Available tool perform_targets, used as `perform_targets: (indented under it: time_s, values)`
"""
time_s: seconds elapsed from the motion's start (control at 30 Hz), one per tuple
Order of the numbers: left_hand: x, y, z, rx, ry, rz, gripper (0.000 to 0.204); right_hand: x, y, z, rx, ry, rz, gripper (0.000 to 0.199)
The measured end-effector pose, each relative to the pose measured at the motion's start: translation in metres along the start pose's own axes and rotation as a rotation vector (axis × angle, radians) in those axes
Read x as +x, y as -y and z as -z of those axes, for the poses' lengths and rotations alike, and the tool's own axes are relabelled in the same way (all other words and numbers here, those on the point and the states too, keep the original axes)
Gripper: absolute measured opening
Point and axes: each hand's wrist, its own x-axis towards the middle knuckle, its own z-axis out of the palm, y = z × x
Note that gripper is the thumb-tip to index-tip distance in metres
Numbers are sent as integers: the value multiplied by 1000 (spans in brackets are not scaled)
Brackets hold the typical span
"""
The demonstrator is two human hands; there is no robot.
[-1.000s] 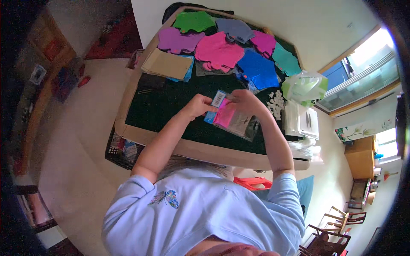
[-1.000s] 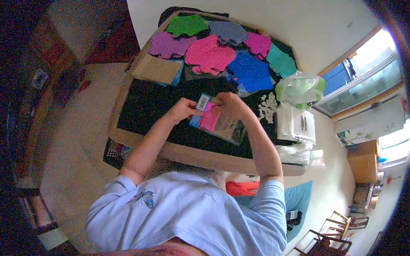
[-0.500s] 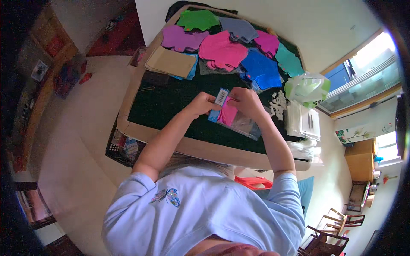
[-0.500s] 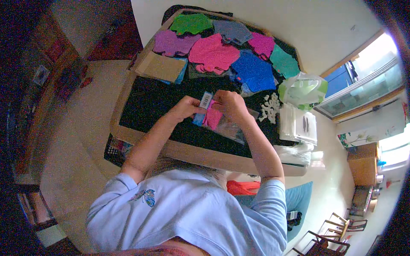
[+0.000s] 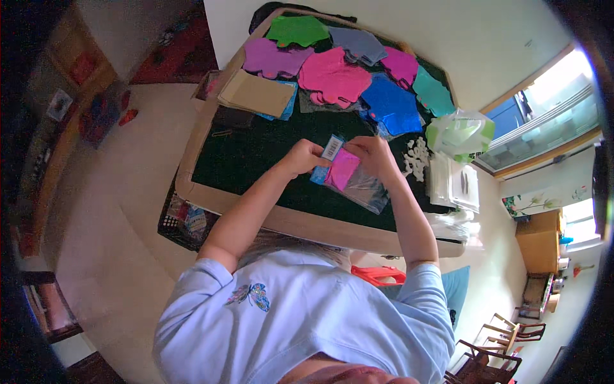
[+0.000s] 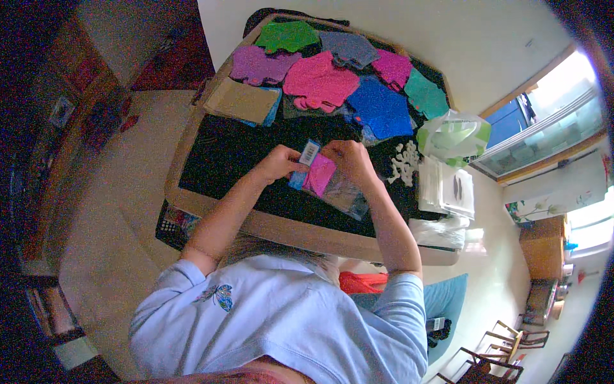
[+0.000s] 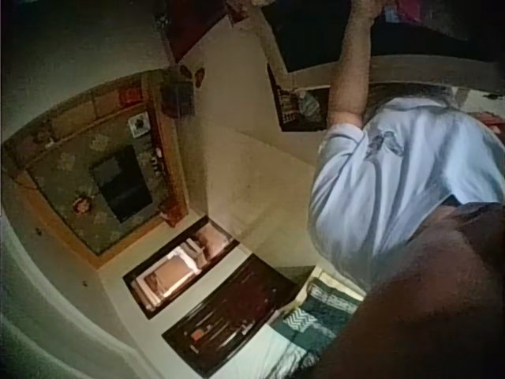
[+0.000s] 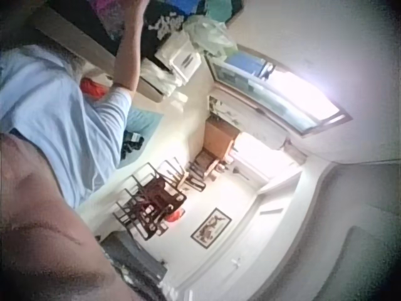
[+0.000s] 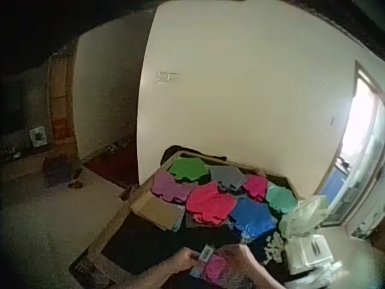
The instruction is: Folding various colored pieces of fabric on a table.
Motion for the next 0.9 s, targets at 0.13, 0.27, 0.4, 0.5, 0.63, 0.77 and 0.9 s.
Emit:
perform_targets:
  time_s: [0.13,0.27,0.4,0.5,0.63,0.77,0.9]
  values:
    - [2,4,-1,48,11,-17,19,-2,-1,-2,27,-14,9,18]
    - [-4,-5,-4,68,39,-49,19,1,3,3,-9,16,-27,19]
    - [-2,-4,-3,71,13,-56,20,0,3,4,54,20,-22,19]
    - [-3,-8,-3,140,-24,-89,21,-1,-1,2,19,-23,23,19]
    - [-8,-15,-6,237,-31,-74,22,-5,4,0,85,-18,-139,19]
    - [-12,-18,-11,228,16,-136,21,6,-4,1,31,62,-83,17]
    - [-3,-6,-14,179,-46,-138,22,12,-14,0,132,135,-112,17]
